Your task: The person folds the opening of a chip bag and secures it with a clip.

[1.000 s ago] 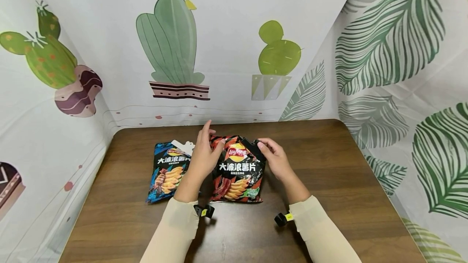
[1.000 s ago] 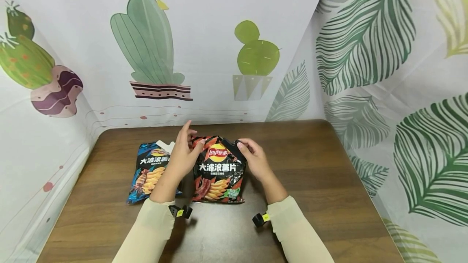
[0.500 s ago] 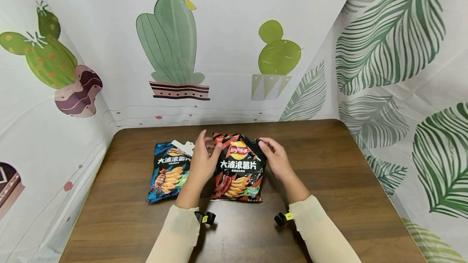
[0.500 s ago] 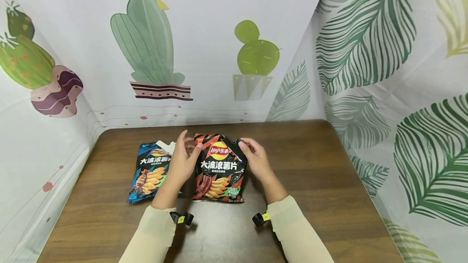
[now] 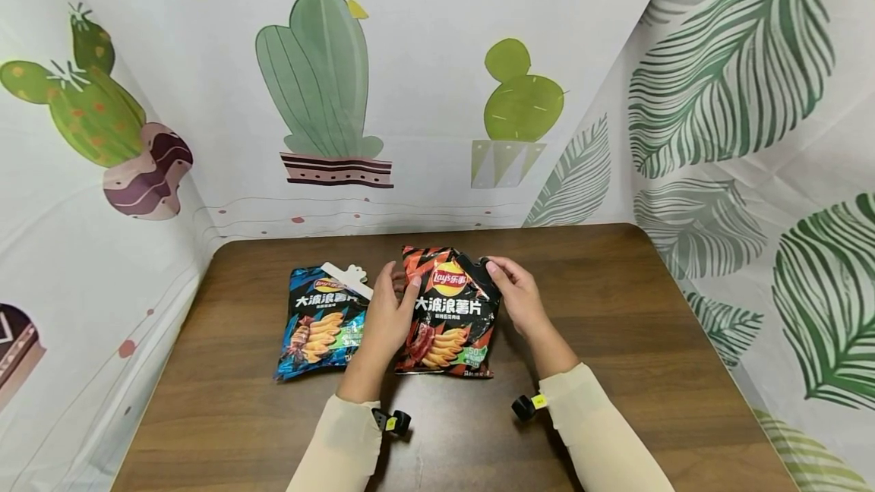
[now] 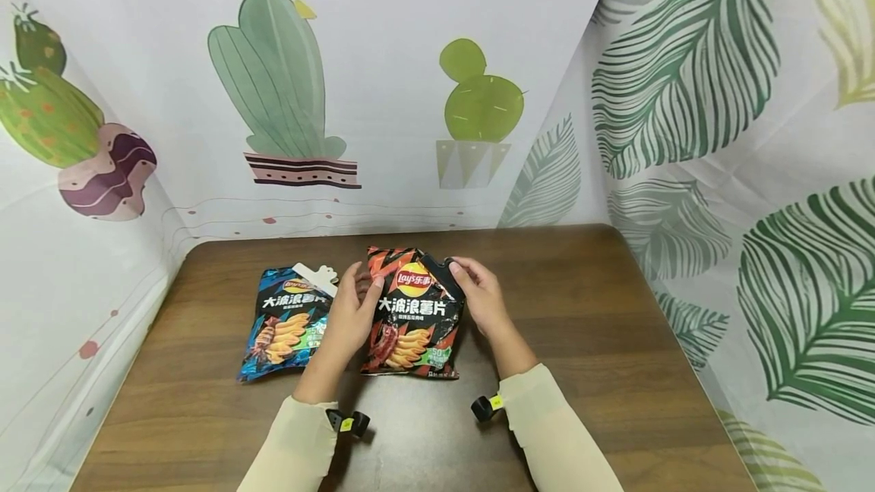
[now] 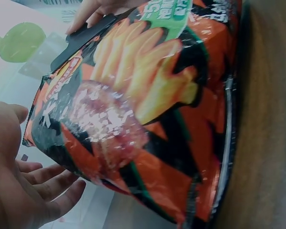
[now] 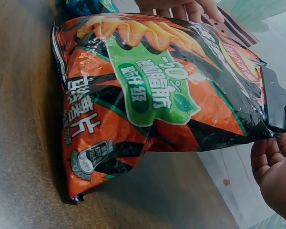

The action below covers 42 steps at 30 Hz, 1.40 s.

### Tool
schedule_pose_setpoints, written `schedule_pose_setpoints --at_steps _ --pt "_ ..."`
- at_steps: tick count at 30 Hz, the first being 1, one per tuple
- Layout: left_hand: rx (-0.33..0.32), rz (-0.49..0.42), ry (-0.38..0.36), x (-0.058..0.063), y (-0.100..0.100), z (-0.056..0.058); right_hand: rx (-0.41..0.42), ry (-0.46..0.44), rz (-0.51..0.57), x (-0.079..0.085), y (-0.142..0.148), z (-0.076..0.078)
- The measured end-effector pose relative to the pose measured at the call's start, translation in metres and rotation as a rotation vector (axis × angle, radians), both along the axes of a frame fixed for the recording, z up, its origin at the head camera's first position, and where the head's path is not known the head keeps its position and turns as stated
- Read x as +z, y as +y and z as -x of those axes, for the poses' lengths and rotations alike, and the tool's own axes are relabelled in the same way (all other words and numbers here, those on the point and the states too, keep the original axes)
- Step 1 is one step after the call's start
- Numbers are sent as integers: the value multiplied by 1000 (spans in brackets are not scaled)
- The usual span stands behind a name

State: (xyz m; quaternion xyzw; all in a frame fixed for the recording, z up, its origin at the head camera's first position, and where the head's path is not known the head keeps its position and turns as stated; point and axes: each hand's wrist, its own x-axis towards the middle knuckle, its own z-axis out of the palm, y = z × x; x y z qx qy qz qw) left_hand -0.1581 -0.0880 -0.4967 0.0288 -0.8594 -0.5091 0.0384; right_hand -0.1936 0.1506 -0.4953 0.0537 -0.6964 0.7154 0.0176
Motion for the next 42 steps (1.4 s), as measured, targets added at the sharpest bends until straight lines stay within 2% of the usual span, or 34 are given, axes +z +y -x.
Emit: schedule_pose_setpoints --at_steps 13,22,25,31,37,42 --pt "10 27 -58 -15 8 -9 -50 -31 -8 -16 2 9" --pt "1 38 -10 -30 12 -12 -72 -96 19 -20 2 12" --pt "3 39 -17 -34 13 -14 -65 -115 29 -22 3 12" --pt "-2 -5 -45 -39 15 -17 -65 -164 80 -30 5 12" --pt "-2 -34 -33 -47 16 -18 -86 -205 82 -33 6 11" --pt "2 -50 -23 -51 16 -18 -73 -230 149 -34 4 11"
